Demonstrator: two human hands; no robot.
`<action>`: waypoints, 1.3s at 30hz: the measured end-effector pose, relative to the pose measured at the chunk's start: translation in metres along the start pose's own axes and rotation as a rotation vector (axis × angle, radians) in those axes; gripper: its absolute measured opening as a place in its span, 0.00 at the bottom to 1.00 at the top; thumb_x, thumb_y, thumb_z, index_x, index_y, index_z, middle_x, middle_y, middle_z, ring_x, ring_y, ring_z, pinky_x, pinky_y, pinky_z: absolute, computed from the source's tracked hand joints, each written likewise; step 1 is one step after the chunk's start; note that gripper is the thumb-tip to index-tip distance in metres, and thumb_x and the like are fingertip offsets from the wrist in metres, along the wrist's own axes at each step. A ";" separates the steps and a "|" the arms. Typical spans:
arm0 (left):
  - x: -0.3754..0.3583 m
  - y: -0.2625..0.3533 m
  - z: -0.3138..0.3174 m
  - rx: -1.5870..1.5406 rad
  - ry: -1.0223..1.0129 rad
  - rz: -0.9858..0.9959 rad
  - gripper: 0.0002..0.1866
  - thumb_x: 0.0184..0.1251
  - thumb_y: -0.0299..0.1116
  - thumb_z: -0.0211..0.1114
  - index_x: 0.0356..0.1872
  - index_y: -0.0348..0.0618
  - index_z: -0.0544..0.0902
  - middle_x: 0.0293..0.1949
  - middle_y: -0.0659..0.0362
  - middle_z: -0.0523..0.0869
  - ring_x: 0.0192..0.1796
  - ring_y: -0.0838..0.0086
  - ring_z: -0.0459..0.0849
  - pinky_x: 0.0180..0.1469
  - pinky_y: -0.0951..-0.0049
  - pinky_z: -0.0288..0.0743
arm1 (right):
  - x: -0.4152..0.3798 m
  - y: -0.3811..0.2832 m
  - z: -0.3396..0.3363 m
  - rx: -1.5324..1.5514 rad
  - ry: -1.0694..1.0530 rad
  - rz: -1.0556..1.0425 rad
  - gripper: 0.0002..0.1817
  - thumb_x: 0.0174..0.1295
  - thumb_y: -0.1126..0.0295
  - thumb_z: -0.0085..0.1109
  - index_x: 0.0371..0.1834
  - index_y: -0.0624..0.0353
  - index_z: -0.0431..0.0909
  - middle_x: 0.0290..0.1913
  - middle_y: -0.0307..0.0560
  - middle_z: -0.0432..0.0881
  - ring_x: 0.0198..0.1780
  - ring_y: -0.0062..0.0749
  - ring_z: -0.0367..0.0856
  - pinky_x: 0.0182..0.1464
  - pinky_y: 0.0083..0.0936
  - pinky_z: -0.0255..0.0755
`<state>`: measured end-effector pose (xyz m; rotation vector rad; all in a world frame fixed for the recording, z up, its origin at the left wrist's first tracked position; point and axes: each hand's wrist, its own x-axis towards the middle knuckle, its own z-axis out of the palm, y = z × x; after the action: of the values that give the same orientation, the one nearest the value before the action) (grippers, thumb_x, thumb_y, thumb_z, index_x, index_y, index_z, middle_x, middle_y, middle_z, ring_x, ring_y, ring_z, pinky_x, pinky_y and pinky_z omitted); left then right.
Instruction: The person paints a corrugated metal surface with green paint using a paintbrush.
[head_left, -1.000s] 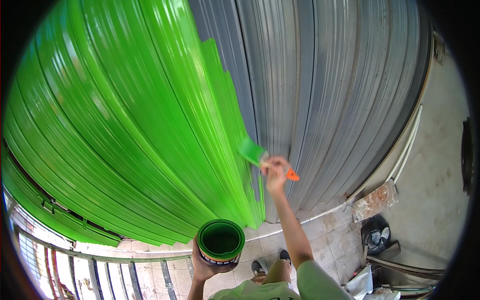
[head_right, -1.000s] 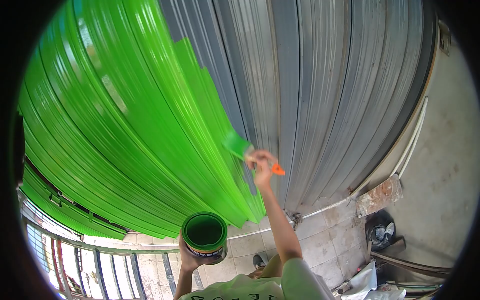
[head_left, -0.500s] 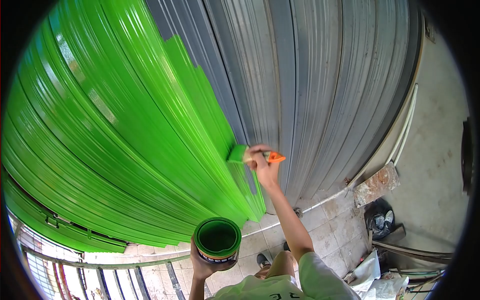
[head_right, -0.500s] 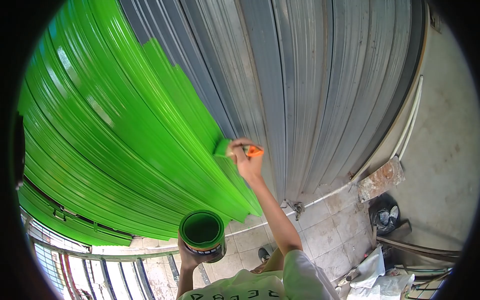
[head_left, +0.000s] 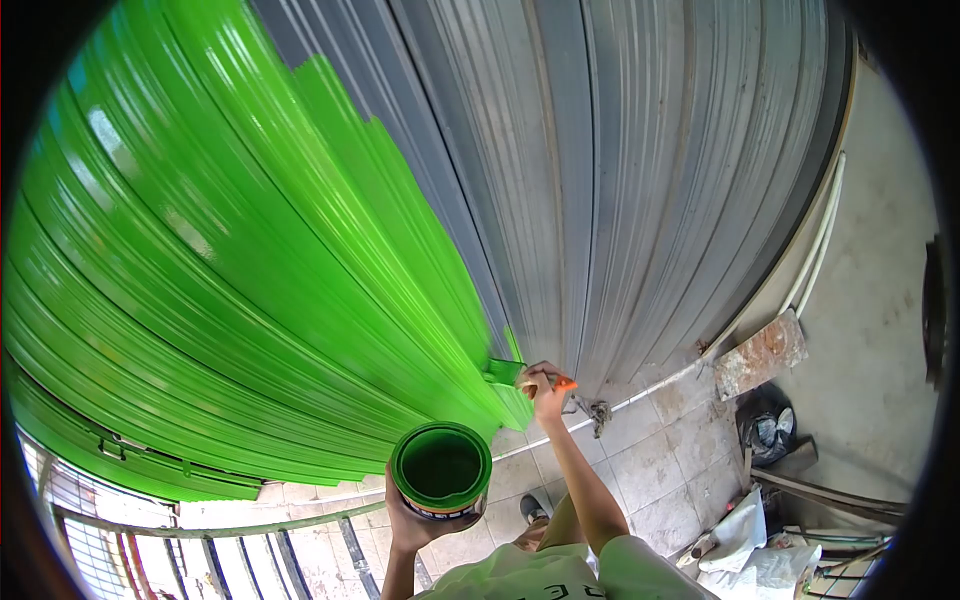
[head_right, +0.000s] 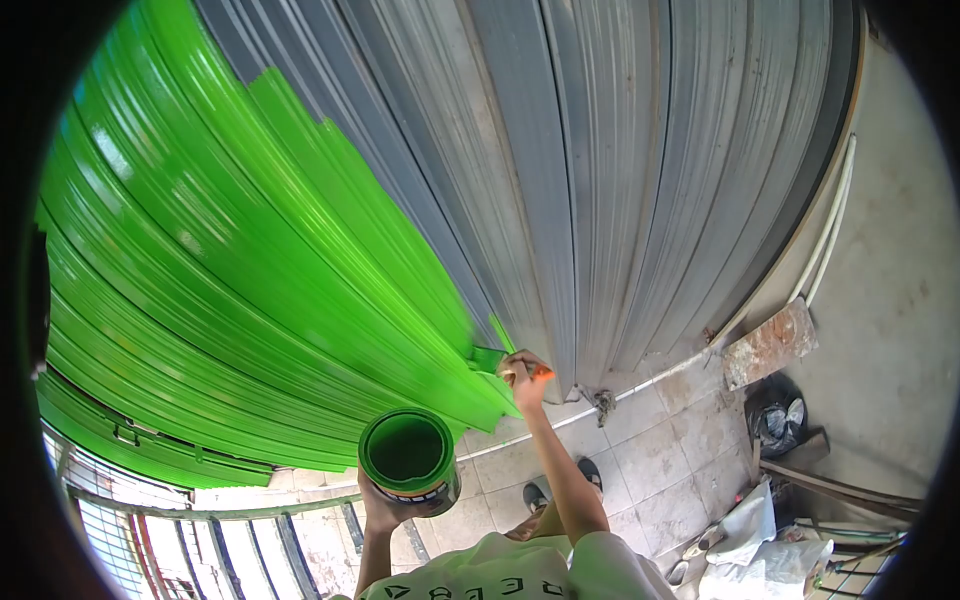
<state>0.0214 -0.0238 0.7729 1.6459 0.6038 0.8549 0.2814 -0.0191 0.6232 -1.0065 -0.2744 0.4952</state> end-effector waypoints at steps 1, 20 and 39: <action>0.000 0.000 0.001 0.008 -0.010 -0.001 0.52 0.20 0.31 0.87 0.58 0.37 0.68 0.51 0.52 0.81 0.52 0.65 0.82 0.56 0.63 0.77 | 0.000 -0.002 0.002 0.051 -0.007 0.006 0.06 0.55 0.78 0.48 0.24 0.63 0.75 0.20 0.43 0.76 0.18 0.20 0.70 0.20 0.19 0.61; -0.001 -0.036 -0.010 0.257 -0.204 -0.109 0.56 0.21 0.38 0.89 0.60 0.35 0.66 0.52 0.50 0.80 0.53 0.64 0.81 0.58 0.63 0.75 | 0.028 0.105 -0.038 0.272 0.248 0.075 0.08 0.55 0.72 0.48 0.22 0.62 0.75 0.21 0.42 0.76 0.15 0.21 0.69 0.17 0.16 0.56; 0.004 -0.021 0.008 0.191 -0.137 -0.042 0.49 0.20 0.32 0.88 0.54 0.35 0.73 0.47 0.53 0.83 0.48 0.67 0.83 0.53 0.65 0.80 | 0.032 0.036 0.020 0.403 0.222 -0.121 0.10 0.58 0.71 0.46 0.24 0.61 0.75 0.19 0.39 0.73 0.15 0.19 0.66 0.17 0.17 0.52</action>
<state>0.0308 -0.0204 0.7525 1.8411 0.6373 0.6642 0.2906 0.0283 0.6022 -0.6400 -0.0316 0.3082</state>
